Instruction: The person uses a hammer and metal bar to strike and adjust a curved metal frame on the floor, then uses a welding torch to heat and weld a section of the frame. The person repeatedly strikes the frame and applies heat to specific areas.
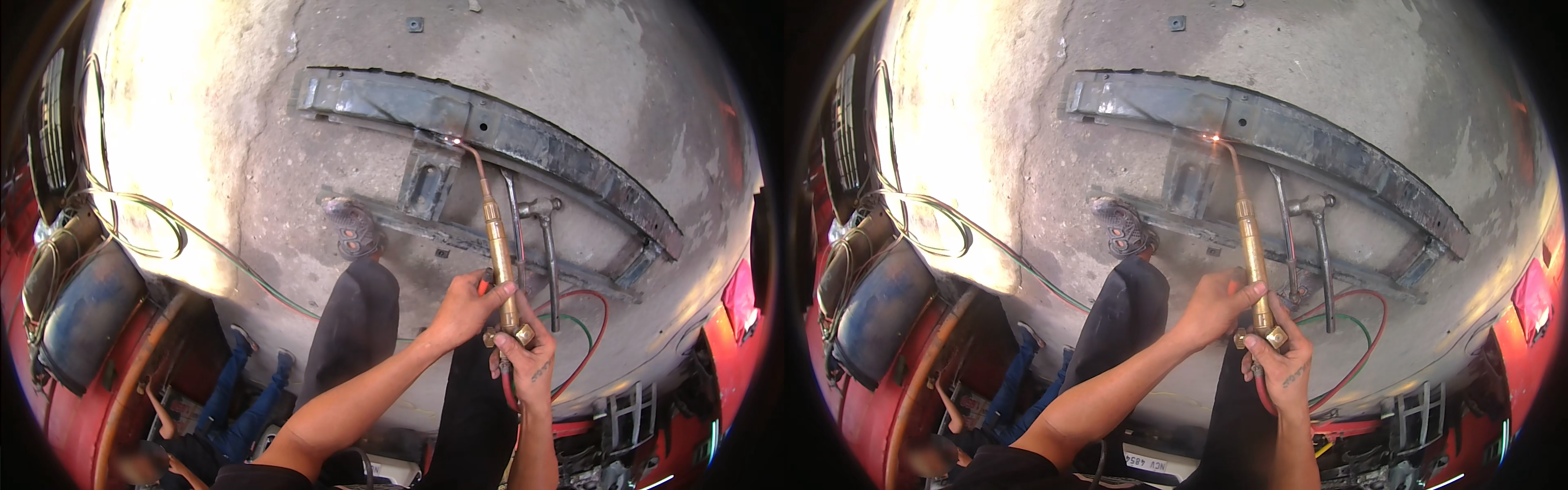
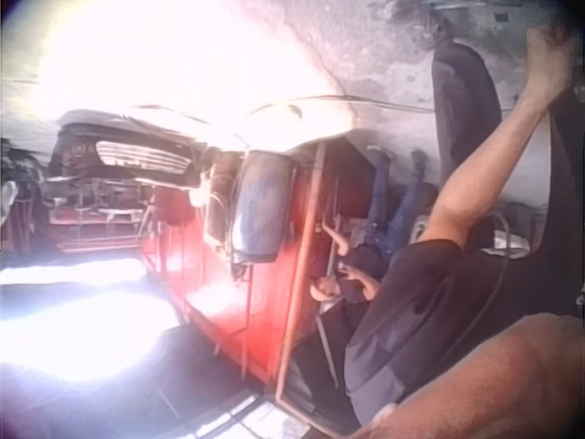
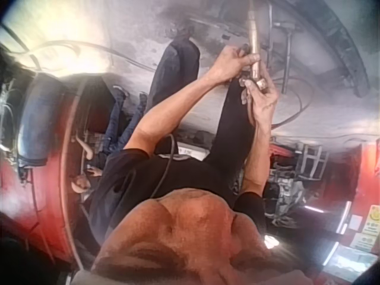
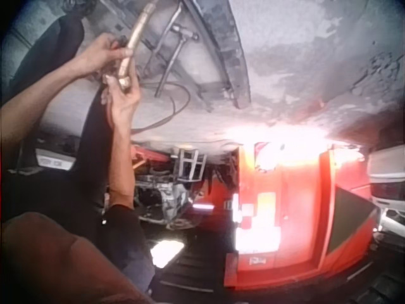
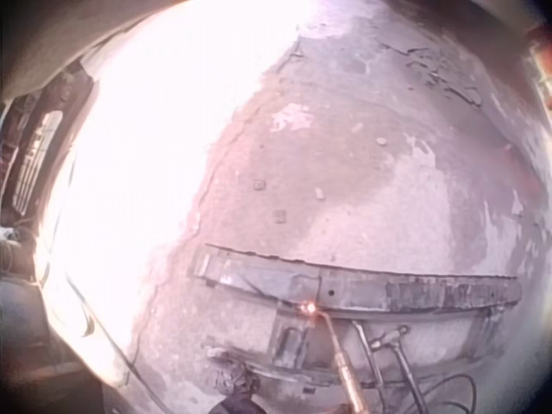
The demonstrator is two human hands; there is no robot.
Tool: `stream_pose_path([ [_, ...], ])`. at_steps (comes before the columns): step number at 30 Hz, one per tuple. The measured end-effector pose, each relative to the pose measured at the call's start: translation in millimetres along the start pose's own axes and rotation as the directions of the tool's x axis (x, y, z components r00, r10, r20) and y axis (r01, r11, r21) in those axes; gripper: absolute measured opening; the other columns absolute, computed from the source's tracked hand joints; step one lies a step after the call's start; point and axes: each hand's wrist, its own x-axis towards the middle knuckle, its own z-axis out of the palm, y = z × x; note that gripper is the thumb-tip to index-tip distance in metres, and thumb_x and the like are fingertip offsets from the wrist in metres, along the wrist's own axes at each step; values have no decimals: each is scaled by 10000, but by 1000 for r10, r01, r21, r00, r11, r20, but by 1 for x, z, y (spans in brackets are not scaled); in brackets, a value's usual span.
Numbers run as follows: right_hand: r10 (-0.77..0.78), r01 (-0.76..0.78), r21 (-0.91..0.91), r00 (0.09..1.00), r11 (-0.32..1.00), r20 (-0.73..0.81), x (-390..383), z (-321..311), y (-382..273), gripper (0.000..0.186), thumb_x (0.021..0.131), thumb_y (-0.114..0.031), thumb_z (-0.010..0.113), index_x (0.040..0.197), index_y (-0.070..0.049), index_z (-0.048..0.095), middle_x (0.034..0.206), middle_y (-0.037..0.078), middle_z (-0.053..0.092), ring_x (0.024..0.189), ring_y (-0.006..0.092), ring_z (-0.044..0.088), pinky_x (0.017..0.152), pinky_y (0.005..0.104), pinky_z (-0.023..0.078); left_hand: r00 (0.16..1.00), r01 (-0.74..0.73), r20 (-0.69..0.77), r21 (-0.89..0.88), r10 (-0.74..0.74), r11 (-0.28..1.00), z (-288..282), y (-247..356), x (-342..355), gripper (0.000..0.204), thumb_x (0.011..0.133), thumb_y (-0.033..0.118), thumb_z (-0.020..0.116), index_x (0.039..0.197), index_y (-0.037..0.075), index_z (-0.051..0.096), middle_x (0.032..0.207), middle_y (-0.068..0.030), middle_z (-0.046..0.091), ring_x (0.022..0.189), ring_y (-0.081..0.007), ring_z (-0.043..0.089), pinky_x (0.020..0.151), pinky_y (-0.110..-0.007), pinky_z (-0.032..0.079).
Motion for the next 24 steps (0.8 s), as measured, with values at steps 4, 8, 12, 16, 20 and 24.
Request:
stream_pose_path([
  [4,0,0,-2,1000,1000,-8,0,1,-2,636,903,47,683,1499,10,462,931,101,641,579,151,618,443,264,492,999,41,-3,27,-41,999,-1,5,-1,367,982,305,706,1012,-60,682,784,-55,665,749,-91,557,663,-318,496],
  [8,-2,2,-13,1000,1000,-19,-2,1,-5,635,903,48,684,1497,11,465,928,99,639,580,148,618,441,263,493,999,38,0,59,-38,998,2,6,-1,377,987,315,697,1016,-61,681,786,-65,668,748,-96,563,664,-326,500],
  [12,4,-5,-22,1000,1000,-16,-2,-2,-6,643,902,44,688,1501,9,459,923,94,644,581,145,618,440,262,493,999,35,14,51,-36,998,2,5,0,391,992,327,689,1020,-63,679,760,-63,656,707,-92,557,630,-325,492],
  [16,30,-30,-28,1000,999,-4,-1,-3,-12,656,901,38,691,1510,2,449,895,92,652,574,142,615,440,259,493,998,48,27,37,-49,998,2,10,-1,376,996,322,686,1016,-54,667,701,-26,611,598,-71,512,527,-299,438],
  [20,54,-54,-25,998,998,10,2,-2,-21,662,901,34,693,1514,-6,446,867,97,662,567,142,614,439,258,493,998,40,50,-20,-39,999,2,9,0,406,997,369,681,1032,-33,633,669,2,546,498,-62,471,436,-269,376],
  [24,57,-56,-23,998,998,16,4,-4,-21,661,902,28,697,1513,-8,448,859,101,669,565,142,615,439,259,494,998,59,24,-11,-59,998,3,16,-1,342,998,301,689,1008,-39,655,674,2,576,546,-54,476,474,-282,393],
])
